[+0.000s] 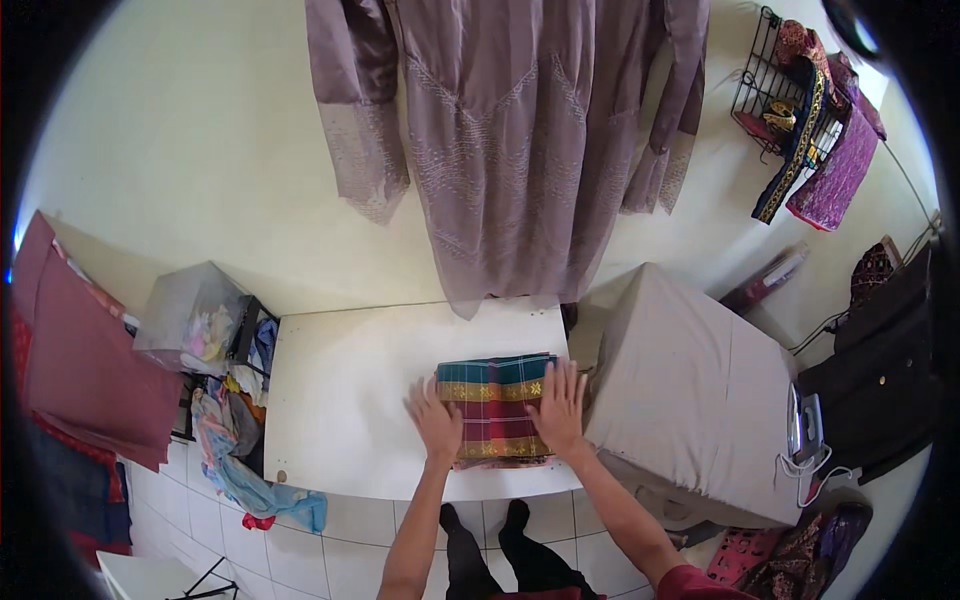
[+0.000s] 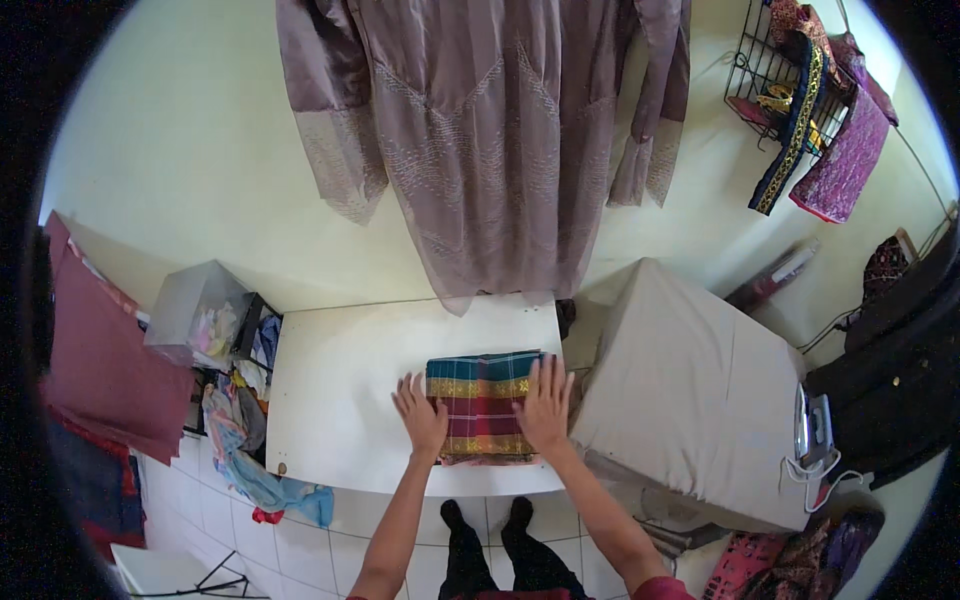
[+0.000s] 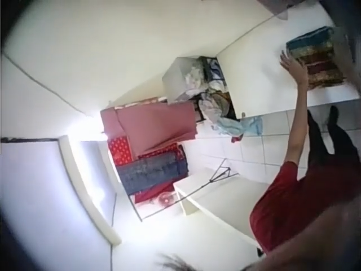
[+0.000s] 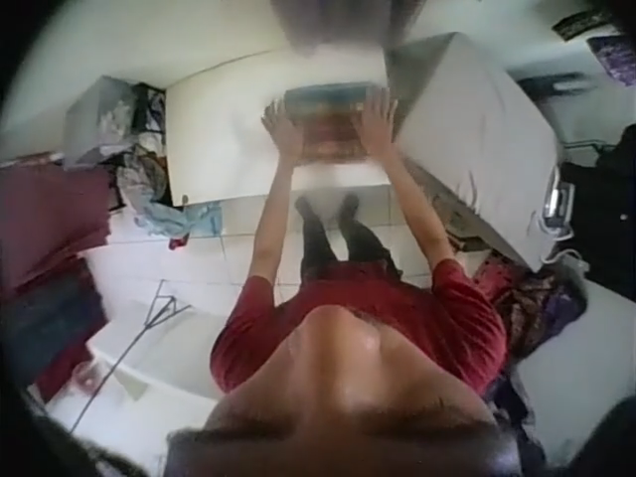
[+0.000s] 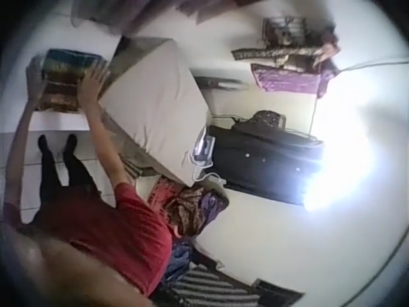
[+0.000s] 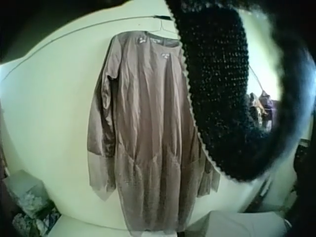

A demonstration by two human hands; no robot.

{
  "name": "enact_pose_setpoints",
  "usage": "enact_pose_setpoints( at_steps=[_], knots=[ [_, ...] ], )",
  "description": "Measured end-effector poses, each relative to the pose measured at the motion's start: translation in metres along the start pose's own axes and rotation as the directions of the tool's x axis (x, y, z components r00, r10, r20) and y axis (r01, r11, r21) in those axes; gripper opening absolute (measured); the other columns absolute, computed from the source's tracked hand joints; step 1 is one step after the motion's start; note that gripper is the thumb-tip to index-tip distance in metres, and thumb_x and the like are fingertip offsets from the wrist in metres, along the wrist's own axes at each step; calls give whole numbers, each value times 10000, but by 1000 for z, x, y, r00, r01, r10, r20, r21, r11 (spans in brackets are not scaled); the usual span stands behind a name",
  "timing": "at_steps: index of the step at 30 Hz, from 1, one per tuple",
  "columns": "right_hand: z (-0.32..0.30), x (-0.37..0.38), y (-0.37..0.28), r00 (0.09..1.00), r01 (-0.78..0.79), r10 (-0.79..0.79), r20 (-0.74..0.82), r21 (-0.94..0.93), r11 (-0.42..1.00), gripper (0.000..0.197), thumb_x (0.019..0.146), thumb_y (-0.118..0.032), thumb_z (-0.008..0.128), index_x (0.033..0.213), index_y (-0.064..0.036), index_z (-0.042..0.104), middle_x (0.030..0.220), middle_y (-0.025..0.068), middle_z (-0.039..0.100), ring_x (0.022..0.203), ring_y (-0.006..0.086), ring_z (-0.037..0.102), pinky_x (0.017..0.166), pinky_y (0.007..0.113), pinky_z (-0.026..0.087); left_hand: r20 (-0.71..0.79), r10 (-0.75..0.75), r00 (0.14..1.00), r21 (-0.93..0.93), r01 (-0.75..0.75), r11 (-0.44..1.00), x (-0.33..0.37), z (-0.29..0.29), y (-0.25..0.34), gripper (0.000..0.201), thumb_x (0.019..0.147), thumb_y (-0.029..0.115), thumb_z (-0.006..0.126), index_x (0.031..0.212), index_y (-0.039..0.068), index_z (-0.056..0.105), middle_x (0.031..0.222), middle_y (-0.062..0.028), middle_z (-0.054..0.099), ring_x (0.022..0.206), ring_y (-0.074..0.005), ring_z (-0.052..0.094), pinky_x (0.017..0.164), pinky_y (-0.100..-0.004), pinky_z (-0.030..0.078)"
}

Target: Ironing and folding clothes on a flat surface.

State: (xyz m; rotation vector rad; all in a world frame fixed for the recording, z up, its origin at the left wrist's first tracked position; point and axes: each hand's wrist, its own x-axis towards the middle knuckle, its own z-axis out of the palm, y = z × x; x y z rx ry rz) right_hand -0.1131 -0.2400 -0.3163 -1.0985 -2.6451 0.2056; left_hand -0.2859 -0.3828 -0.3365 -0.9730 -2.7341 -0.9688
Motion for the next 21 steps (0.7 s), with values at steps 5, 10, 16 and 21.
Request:
enact_pose_setpoints(
  at_steps=[5,10,16,21],
  knots=[
    [43,-6,-19,995,100,-100,-5,106,989,882,851,-481,633,1464,40,271,1523,309,190,1415,458,190,1160,555,115,255,281,925,-27,-284,958,-4,30,-18,680,890,260,569,1466,34,287,1556,-227,163,1442,-417,132,1160,-567,117],
    [72,-17,-7,999,44,-46,9,125,991,927,838,-565,594,1473,26,267,1525,304,190,1433,444,135,1165,555,80,355,237,904,20,-261,965,-16,46,-29,720,944,384,495,1519,65,203,1588,-199,92,1461,-389,89,1157,-577,81],
    [83,-16,-7,999,13,-18,35,144,989,933,817,-569,609,1481,-3,279,1531,288,193,1436,434,126,1166,556,66,358,214,909,25,-239,971,-21,55,-35,733,940,386,492,1528,83,176,1593,-190,76,1465,-383,76,1149,-596,70],
    [87,-14,-9,1000,25,-25,-2,116,993,937,814,-584,603,1477,-1,289,1528,285,206,1431,432,152,1167,555,70,392,204,897,40,-238,970,-14,56,-36,754,923,398,515,1523,77,190,1589,-197,83,1462,-392,73,1144,-611,67]
  ],
)
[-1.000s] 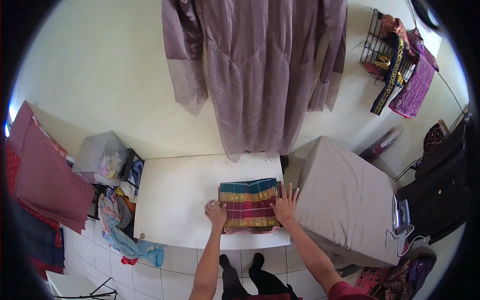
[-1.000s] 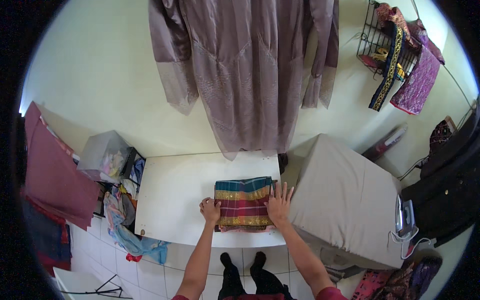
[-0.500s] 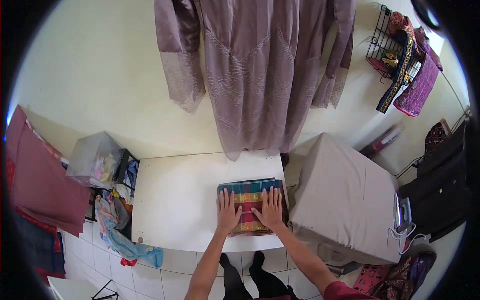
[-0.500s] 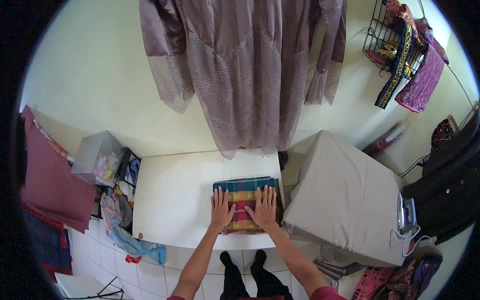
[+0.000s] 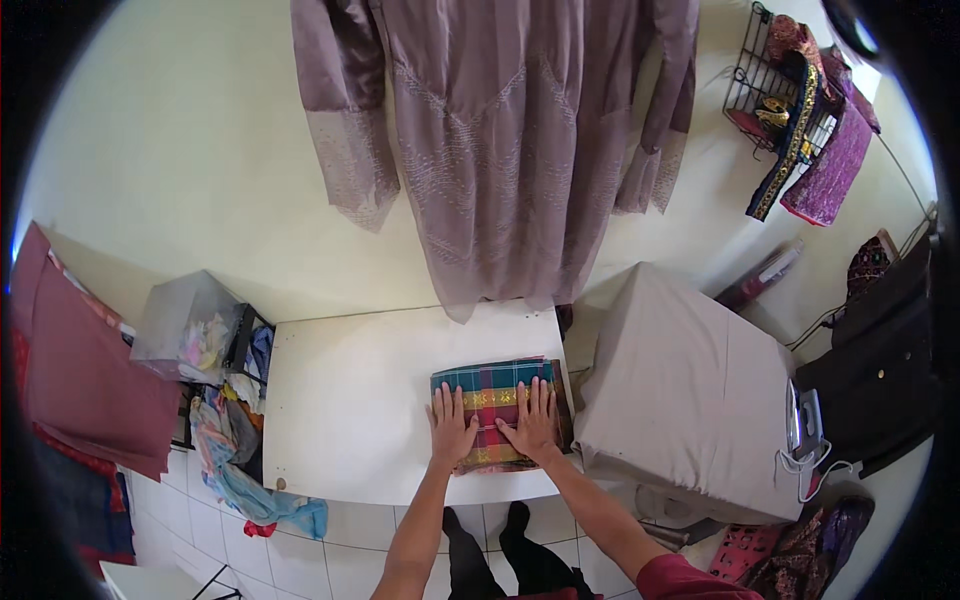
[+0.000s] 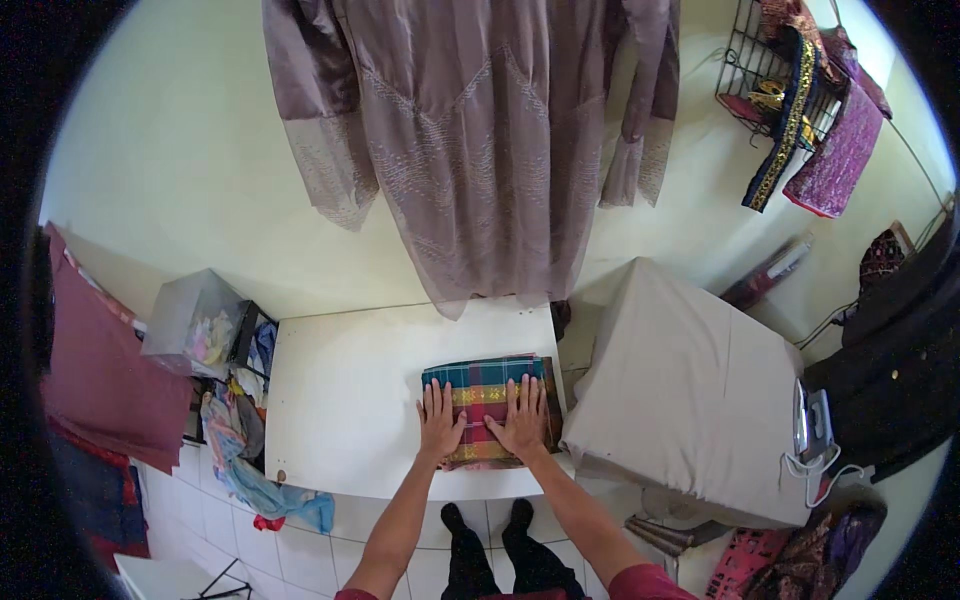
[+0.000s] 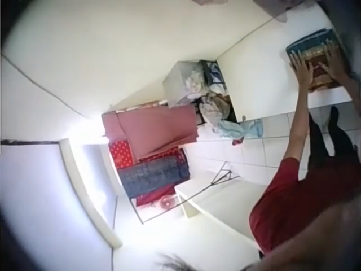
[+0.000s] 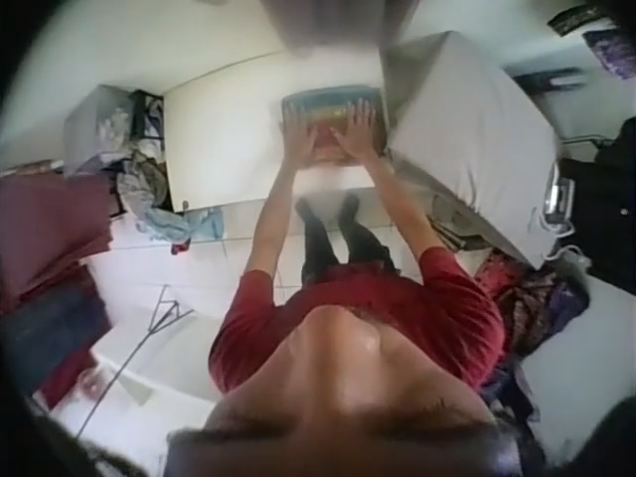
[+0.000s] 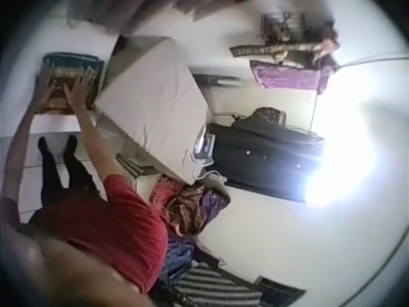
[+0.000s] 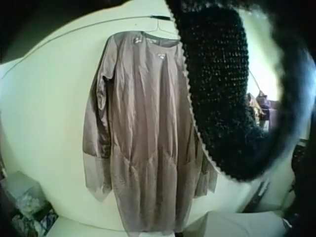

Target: Ironing and folding clothes on a flat surface.

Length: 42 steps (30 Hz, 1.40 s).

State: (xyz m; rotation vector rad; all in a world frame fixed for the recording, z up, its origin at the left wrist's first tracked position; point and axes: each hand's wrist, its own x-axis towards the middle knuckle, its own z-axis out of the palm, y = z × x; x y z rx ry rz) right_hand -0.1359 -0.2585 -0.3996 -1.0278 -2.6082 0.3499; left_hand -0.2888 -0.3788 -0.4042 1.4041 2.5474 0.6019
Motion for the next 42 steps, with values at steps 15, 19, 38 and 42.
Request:
enact_pose_setpoints(
  at_steps=[15,19,38,42],
  knots=[
    [-72,-27,6,982,187,-184,-34,103,977,912,893,-507,557,1486,64,164,1542,282,167,1448,412,143,1157,557,122,-60,163,985,40,-161,986,-46,-72,32,787,887,400,570,1494,23,241,1567,-238,135,1462,-385,95,1153,-598,40],
    [-129,-34,4,984,163,-162,-67,8,987,927,884,-484,577,1492,60,136,1542,280,168,1447,415,144,1155,564,119,-87,256,963,83,-250,965,-40,-96,62,819,864,403,598,1494,20,242,1571,-224,139,1464,-380,93,1158,-591,33],
    [-314,-192,50,833,-502,410,-372,-195,843,921,850,-413,638,1510,7,152,1565,257,119,1458,416,92,1152,591,48,-49,853,519,-77,-854,515,-40,-129,283,879,819,407,621,1513,46,220,1591,-198,84,1476,-362,36,1166,-574,9],
    [-349,-247,54,759,-614,486,-433,-228,755,924,848,-421,640,1515,-7,150,1568,248,122,1461,410,83,1152,591,46,-73,916,394,-119,-916,384,-67,-120,337,893,810,405,639,1513,45,223,1591,-210,60,1476,-376,14,1156,-590,10]
  ],
)
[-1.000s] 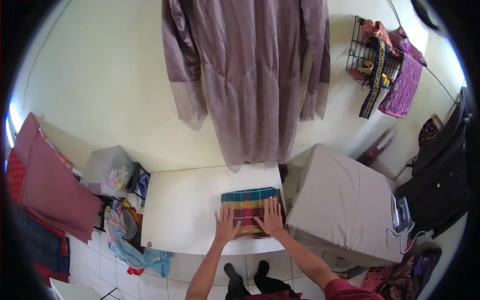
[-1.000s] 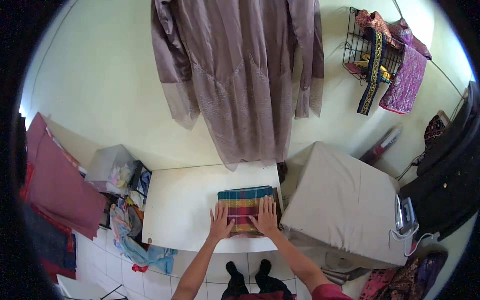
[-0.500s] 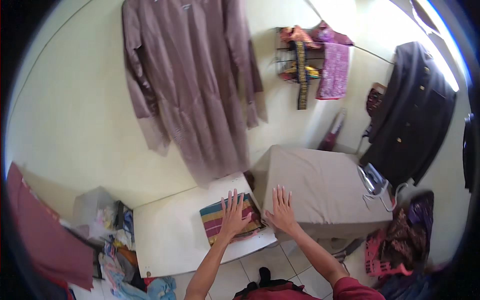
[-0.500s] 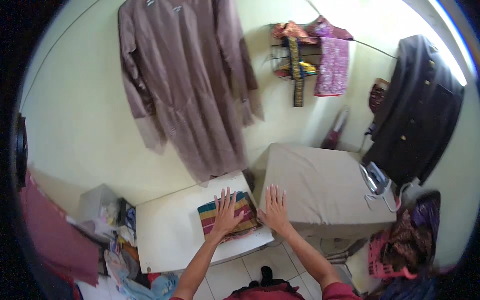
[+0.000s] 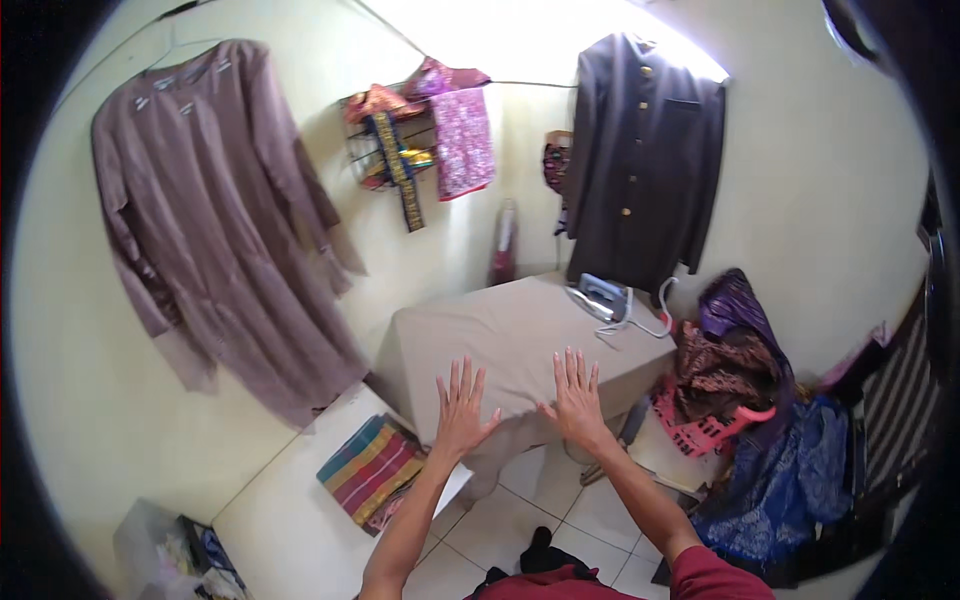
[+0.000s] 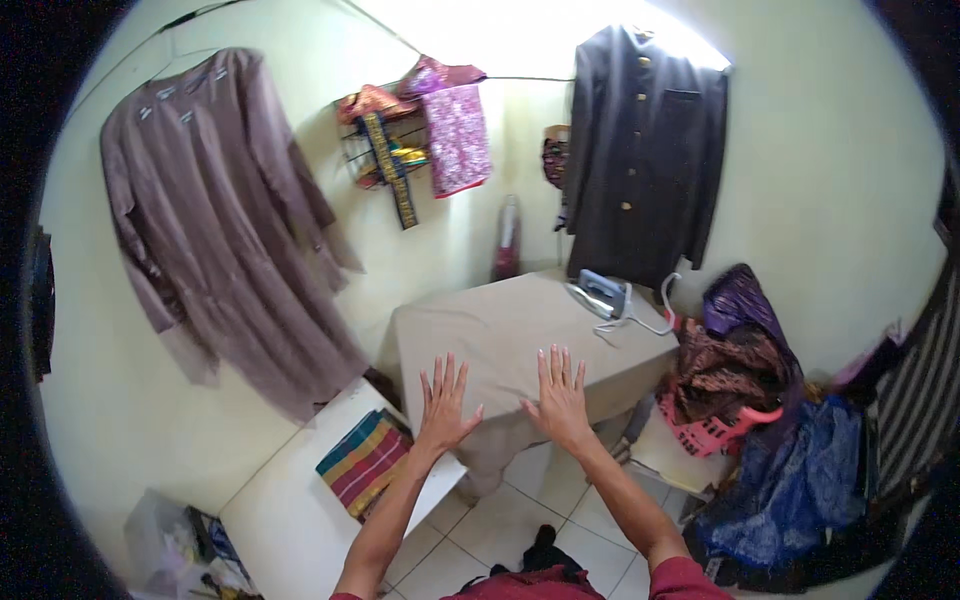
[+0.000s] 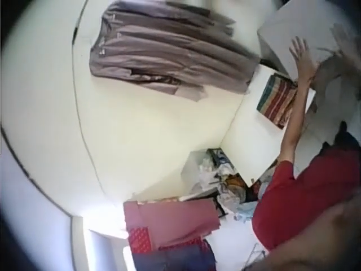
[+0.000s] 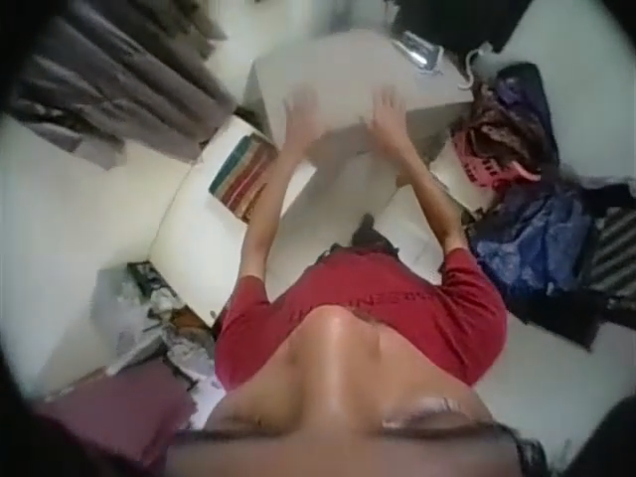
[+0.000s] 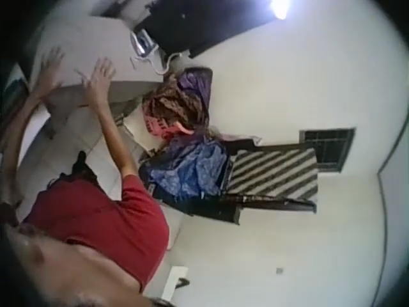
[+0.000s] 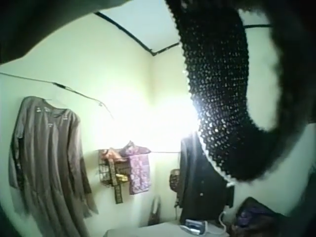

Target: Ironing and folding clothes on a flat surface.

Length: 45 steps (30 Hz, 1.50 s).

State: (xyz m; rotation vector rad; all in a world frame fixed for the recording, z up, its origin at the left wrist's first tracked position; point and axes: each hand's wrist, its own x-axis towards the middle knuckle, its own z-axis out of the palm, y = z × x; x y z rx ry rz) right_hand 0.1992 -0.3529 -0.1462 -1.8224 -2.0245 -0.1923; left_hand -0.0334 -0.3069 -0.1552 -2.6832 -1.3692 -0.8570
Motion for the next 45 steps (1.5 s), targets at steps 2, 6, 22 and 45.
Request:
enact_pose_setpoints(
  at_steps=[2,6,22,45],
  knots=[
    [-15,-11,23,998,-61,61,-24,-27,998,926,848,-426,640,1515,-9,151,1568,247,122,1461,408,82,1152,591,46,5,61,998,-22,-61,998,17,8,21,897,808,406,642,1514,45,222,1592,-208,59,1476,-376,9,1155,-591,10],
    [-40,-33,71,981,-175,164,-103,-106,979,952,847,-484,628,1523,-27,137,1576,234,101,1465,401,71,1148,602,62,23,181,983,-55,-180,982,48,29,60,903,803,410,645,1516,52,223,1595,-200,58,1477,-375,0,1157,-587,-1],
    [-122,-104,277,877,-447,394,-273,-168,878,963,827,-466,648,1525,-34,145,1569,238,132,1462,397,85,1148,599,52,8,456,890,-211,-444,871,183,156,243,880,799,393,653,1504,51,253,1592,-188,101,1476,-374,36,1157,-589,-4],
    [-158,-132,449,693,-558,535,-484,111,822,167,848,-60,659,1010,-72,696,1278,146,583,1043,355,612,851,436,532,22,571,821,-601,-446,664,307,301,394,240,801,109,618,1034,59,652,965,-160,671,978,-349,611,950,-484,399]
  ],
)
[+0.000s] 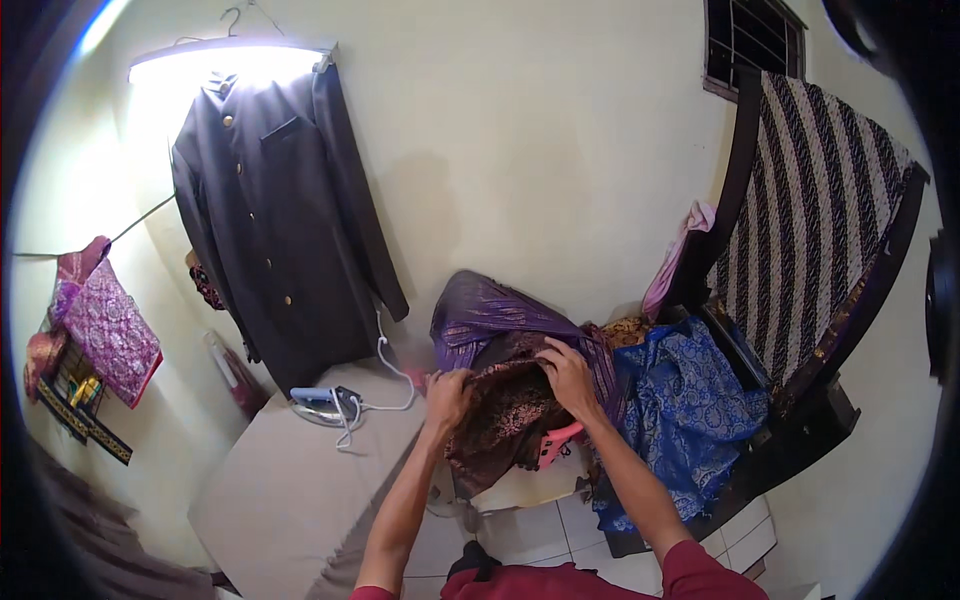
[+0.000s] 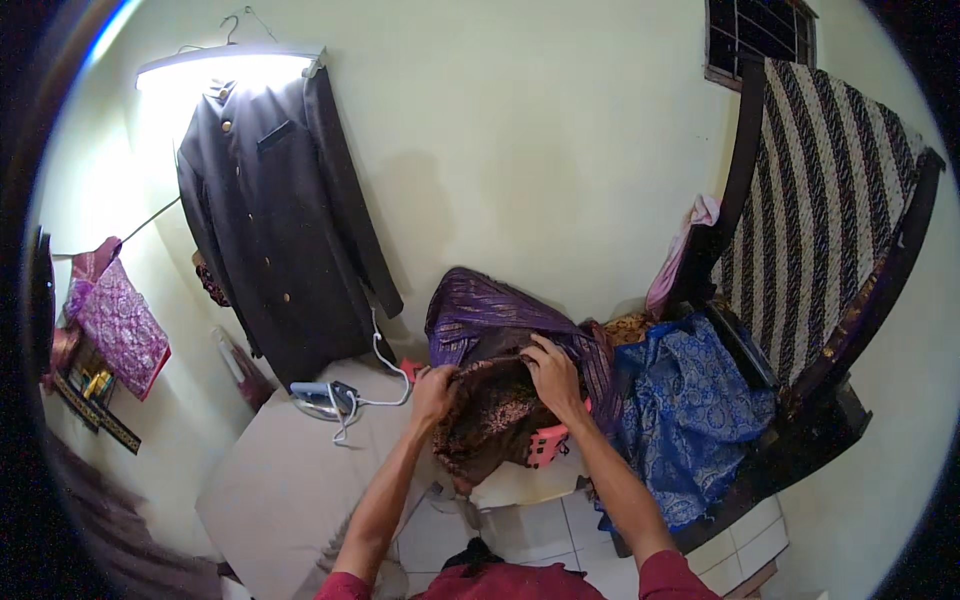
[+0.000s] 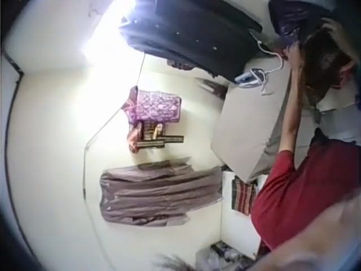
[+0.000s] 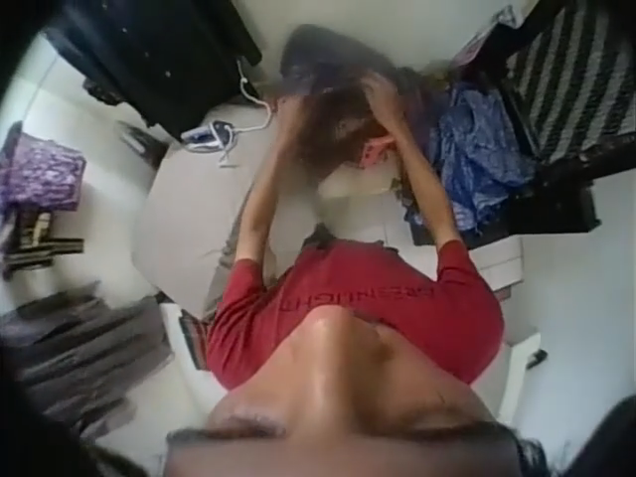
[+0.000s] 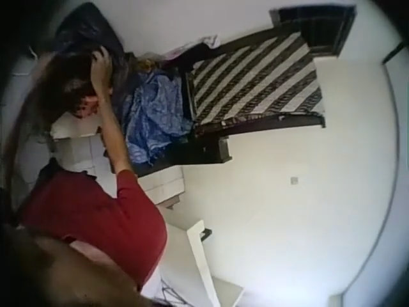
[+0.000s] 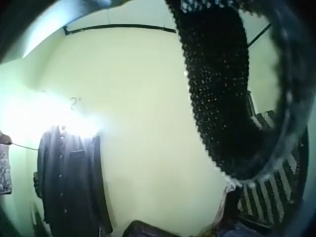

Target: Ironing and folding clothes on a flat surface.

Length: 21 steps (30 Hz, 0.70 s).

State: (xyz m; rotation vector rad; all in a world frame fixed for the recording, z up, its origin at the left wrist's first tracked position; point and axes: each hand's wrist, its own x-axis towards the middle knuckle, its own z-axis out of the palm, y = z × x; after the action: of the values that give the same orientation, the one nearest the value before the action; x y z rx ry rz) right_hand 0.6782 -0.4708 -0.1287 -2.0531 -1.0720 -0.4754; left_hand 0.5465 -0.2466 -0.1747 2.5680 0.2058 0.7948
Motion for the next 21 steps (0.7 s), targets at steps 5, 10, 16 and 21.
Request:
enact_pose_setpoints(
  at_steps=[5,10,16,21],
  knots=[
    [-3,54,-27,995,-34,54,-88,211,977,160,865,-43,633,1021,-32,669,1264,153,593,1076,336,609,869,415,514,-126,-10,992,-154,-10,988,41,-42,-3,231,814,107,607,1034,52,651,968,-173,673,967,-363,614,924,-452,422],
    [-18,85,-40,993,36,11,-119,387,921,305,902,-102,595,1201,-41,613,1299,164,577,1210,341,536,1020,401,414,-137,-119,983,-234,85,969,65,-60,-11,239,844,122,595,1050,8,634,956,-202,671,937,-387,626,861,-426,472],
    [2,60,23,993,-102,74,90,374,922,481,898,-87,575,1373,-72,501,1391,178,499,1338,344,408,1099,403,328,-29,-273,961,-348,247,904,62,-40,-46,250,875,124,576,1100,24,622,973,-211,675,901,-348,666,802,-386,498],
    [33,10,75,958,-217,231,170,-94,972,550,888,-71,579,1418,-174,473,1487,179,382,1373,401,328,1113,431,312,290,-155,944,-578,302,758,48,-38,-61,448,848,121,586,1292,75,548,1146,-174,658,1060,-260,629,923,-362,470]
  ],
)
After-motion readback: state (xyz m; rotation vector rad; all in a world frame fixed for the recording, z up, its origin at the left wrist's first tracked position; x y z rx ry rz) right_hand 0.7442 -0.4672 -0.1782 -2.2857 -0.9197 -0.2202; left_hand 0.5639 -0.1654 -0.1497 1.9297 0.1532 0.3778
